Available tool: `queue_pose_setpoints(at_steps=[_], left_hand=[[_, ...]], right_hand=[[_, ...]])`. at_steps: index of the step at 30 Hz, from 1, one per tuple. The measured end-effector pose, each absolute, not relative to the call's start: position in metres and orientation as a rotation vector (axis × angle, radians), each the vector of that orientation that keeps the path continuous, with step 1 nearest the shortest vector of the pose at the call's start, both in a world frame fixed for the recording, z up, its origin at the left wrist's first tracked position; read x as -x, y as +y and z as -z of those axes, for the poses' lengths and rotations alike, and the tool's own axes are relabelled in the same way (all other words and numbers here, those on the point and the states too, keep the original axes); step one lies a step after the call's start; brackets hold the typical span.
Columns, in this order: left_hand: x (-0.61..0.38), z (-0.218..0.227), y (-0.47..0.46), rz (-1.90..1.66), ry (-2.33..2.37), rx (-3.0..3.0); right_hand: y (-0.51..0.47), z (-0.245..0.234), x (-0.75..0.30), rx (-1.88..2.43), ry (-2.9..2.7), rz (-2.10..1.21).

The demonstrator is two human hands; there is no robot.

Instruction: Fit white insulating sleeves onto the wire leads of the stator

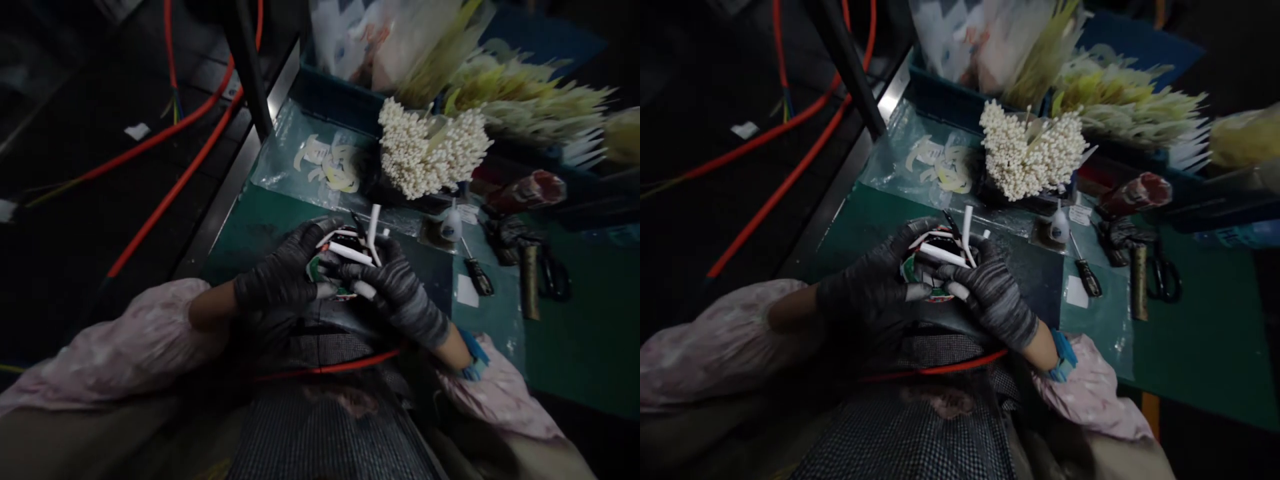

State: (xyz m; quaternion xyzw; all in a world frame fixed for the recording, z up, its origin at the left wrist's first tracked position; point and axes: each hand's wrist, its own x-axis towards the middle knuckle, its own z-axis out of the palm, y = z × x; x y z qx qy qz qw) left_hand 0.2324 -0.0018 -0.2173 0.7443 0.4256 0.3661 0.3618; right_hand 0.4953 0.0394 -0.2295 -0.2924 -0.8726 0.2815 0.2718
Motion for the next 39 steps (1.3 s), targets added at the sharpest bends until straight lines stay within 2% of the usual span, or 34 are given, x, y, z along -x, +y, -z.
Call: queue_pose_setpoints(at_steps=[3, 8, 11, 14, 16, 20, 24, 28, 31, 35, 39], left_hand=[[-0.213, 0.221, 0.012, -0.833, 1.138, -1.923], [-0.213, 0.216, 0.009, -0.975, 1.576, -2.423], [-0.224, 0.202, 0.004, -0.743, 1.265, -2.905], [-0.237, 0.189, -0.002, -0.494, 1.171, -3.018], [-0.243, 0.186, -0.011, -0.381, 1.286, -3.035], [-0.245, 0.193, -0.037, -0.304, 1.491, -3.105], [-0.225, 0.205, -0.038, -0.418, 1.345, -3.146], [-0.209, 0.218, -0.024, -0.514, 1.216, -3.136], [-0.216, 0.229, -0.026, -0.71, 1.309, -3.06], [-0.242, 0.241, -0.031, -0.979, 1.606, -2.8], [-0.253, 0.245, -0.019, -1.049, 1.451, -2.687]], right_hand=[[0.068, 0.229, -0.484, 0.698, -2.429, -0.754], [0.077, 0.239, -0.476, 0.66, -2.333, -0.687], [0.069, 0.238, -0.481, 0.699, -2.256, -0.743], [0.071, 0.224, -0.501, 0.767, -2.208, -0.786], [0.083, 0.211, -0.521, 0.903, -2.082, -0.613], [0.127, 0.195, -0.559, 1.228, -1.906, -0.012], [0.165, 0.195, -0.566, 1.434, -2.04, 0.185], [0.178, 0.2, -0.556, 1.496, -2.024, 0.163], [0.166, 0.198, -0.554, 1.343, -1.959, 0.1], [0.119, 0.175, -0.55, 0.982, -1.679, -0.22], [0.054, 0.144, -0.534, 0.941, -1.468, -0.591]])
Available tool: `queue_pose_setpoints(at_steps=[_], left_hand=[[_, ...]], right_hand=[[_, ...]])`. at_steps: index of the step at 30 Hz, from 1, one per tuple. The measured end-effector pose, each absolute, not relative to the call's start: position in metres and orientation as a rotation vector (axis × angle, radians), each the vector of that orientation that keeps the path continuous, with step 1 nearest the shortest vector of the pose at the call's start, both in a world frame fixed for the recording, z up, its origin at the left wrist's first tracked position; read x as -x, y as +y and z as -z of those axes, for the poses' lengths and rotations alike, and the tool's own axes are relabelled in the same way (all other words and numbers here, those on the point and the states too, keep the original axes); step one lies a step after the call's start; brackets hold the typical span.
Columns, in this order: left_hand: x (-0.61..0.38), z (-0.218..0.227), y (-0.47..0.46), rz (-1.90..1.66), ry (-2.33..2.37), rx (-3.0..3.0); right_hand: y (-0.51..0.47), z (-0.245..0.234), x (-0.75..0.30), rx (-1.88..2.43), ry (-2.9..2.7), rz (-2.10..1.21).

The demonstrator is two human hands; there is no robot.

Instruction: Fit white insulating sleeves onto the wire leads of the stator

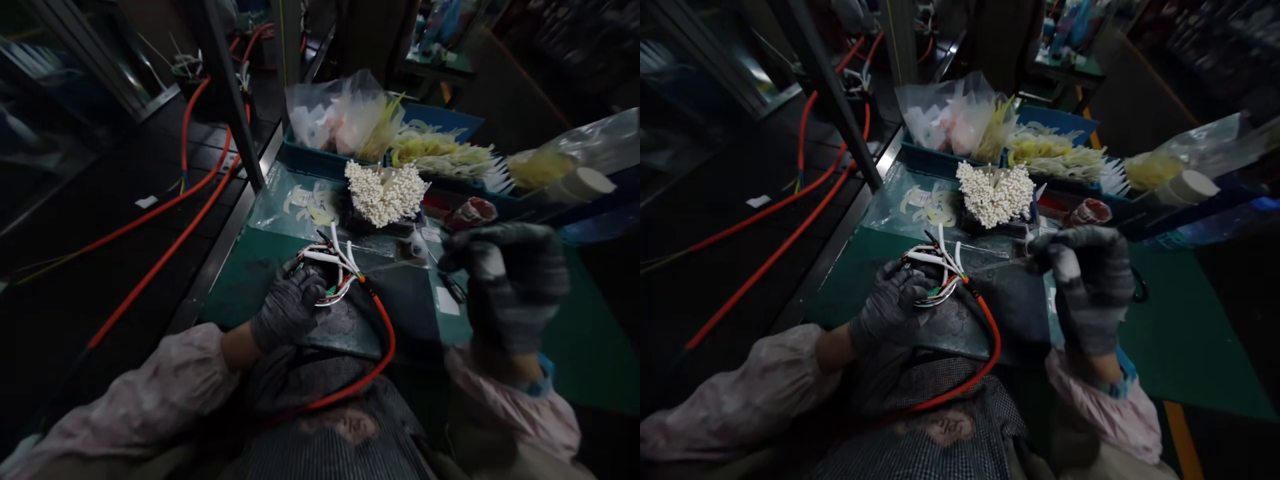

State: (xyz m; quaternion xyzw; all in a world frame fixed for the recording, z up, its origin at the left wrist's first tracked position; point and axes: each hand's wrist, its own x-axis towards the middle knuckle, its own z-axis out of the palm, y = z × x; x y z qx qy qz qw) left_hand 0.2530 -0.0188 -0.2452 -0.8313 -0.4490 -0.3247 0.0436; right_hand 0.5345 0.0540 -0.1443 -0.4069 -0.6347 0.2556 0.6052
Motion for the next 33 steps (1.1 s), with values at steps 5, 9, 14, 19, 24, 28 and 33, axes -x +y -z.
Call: queue_pose_setpoints(at_steps=[5, 9, 14, 19, 24, 28, 33], left_hand=[[-0.246, 0.25, -0.007, 1.004, -1.337, 2.655], [-0.246, 0.253, -0.009, 1.01, -1.346, 2.691], [-0.249, 0.254, -0.008, 1.056, -1.383, 2.615], [-0.247, 0.251, -0.004, 1.169, -1.288, 2.641], [-0.25, 0.245, -0.002, 1.422, -1.305, 2.663], [-0.25, 0.243, -0.001, 1.454, -1.276, 2.665], [-0.247, 0.241, -0.001, 1.359, -1.333, 2.715]], right_hand=[[0.009, 0.155, -0.499, 1.029, -1.569, -0.788], [-0.011, 0.176, -0.495, 0.926, -1.409, -0.832], [-0.041, 0.184, -0.517, 1.146, -1.59, -1.308], [-0.013, 0.208, -0.492, 1.092, -2.081, -0.991], [0.033, 0.209, -0.463, 1.197, -2.352, -0.427], [0.044, 0.2, -0.455, 1.147, -2.405, -0.6], [0.038, 0.198, -0.462, 1.031, -1.855, -1.203]])
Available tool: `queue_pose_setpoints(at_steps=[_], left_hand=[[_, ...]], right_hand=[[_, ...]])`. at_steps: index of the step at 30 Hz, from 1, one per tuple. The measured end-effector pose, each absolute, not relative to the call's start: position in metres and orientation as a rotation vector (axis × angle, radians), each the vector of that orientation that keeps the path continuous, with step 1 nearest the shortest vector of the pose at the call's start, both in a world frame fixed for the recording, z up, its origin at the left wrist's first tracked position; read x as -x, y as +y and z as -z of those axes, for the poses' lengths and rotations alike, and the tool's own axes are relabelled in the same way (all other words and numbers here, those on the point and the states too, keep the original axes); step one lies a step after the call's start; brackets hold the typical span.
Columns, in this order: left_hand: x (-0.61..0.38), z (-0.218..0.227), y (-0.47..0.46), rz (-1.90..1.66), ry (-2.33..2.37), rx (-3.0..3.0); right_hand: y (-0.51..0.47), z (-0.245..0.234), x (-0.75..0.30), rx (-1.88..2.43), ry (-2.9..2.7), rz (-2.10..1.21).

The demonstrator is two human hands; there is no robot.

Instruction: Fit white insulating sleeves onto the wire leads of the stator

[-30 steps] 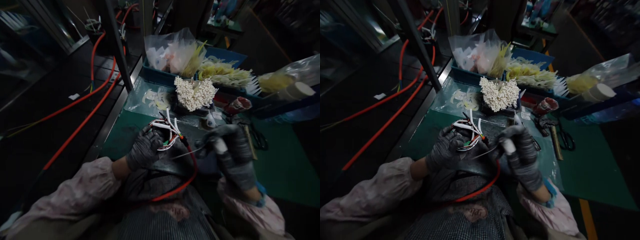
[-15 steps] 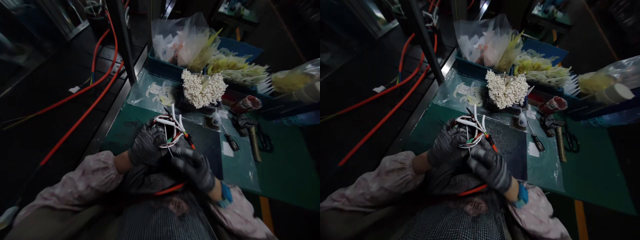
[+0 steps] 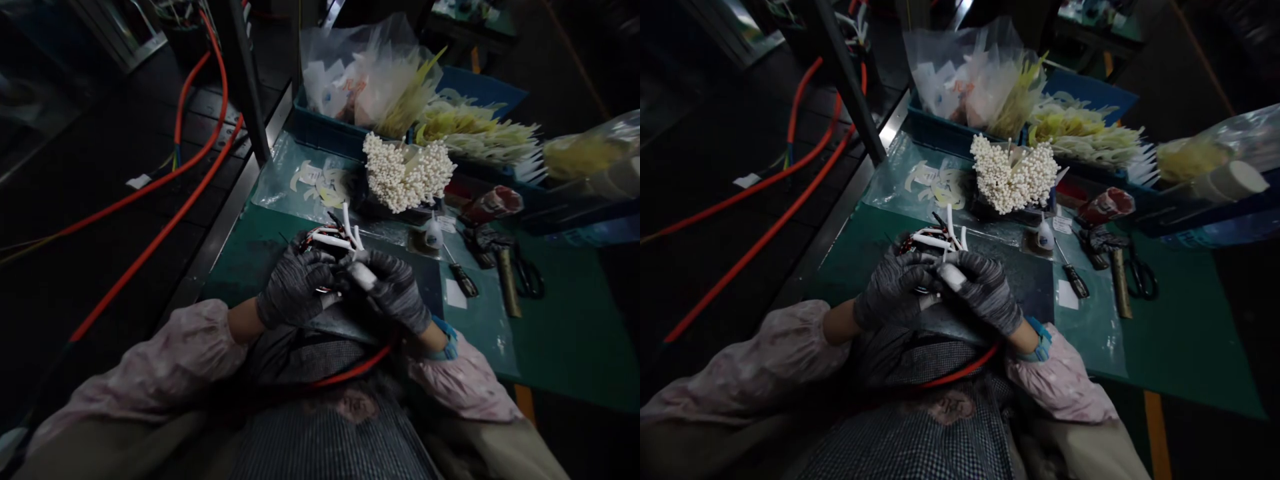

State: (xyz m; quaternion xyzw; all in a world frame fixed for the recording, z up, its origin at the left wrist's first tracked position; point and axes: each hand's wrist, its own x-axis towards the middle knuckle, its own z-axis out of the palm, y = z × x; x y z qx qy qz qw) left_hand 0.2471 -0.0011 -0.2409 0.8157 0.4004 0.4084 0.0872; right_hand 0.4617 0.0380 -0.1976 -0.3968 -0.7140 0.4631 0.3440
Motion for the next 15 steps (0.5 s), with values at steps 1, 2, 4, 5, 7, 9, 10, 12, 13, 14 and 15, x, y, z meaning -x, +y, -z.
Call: queue_pose_setpoints(at_steps=[1, 2, 4, 5, 7, 9, 10, 12, 13, 14, 15], left_hand=[[-0.2463, 0.2405, -0.0009, -1.211, 1.187, -2.434], [-0.2453, 0.2404, -0.0006, -1.216, 1.182, -2.44], [-0.2433, 0.2411, 0.0006, -1.239, 1.165, -2.463], [-0.2422, 0.2419, 0.0014, -1.24, 1.155, -2.476], [-0.2405, 0.2438, 0.003, -1.221, 1.142, -2.495], [-0.2398, 0.2451, 0.0041, -1.191, 1.143, -2.507], [-0.2398, 0.2453, 0.0044, -1.178, 1.146, -2.509], [-0.2403, 0.2454, 0.0047, -1.173, 1.154, -2.508], [-0.2406, 0.2453, 0.0047, -1.18, 1.148, -2.508], [-0.241, 0.2453, 0.0045, -1.206, 1.134, -2.506], [-0.2412, 0.2455, 0.0043, -1.236, 1.121, -2.499]], right_hand=[[0.0374, 0.1966, -0.4646, 0.984, -1.814, -1.318], [0.0374, 0.1954, -0.4674, 0.939, -1.801, -1.401], [0.0388, 0.1935, -0.4718, 0.917, -1.808, -1.441], [0.0397, 0.1932, -0.473, 0.931, -1.801, -1.407], [0.0412, 0.194, -0.4735, 0.953, -1.797, -1.321], [0.0413, 0.1962, -0.4723, 0.968, -1.823, -1.261], [0.0409, 0.1974, -0.4715, 0.976, -1.839, -1.239], [0.0395, 0.1997, -0.4707, 0.986, -1.857, -1.21], [0.0385, 0.2007, -0.471, 0.978, -1.866, -1.196], [0.0373, 0.2018, -0.4718, 0.959, -1.881, -1.176], [0.0358, 0.2031, -0.473, 0.923, -1.908, -1.147]])
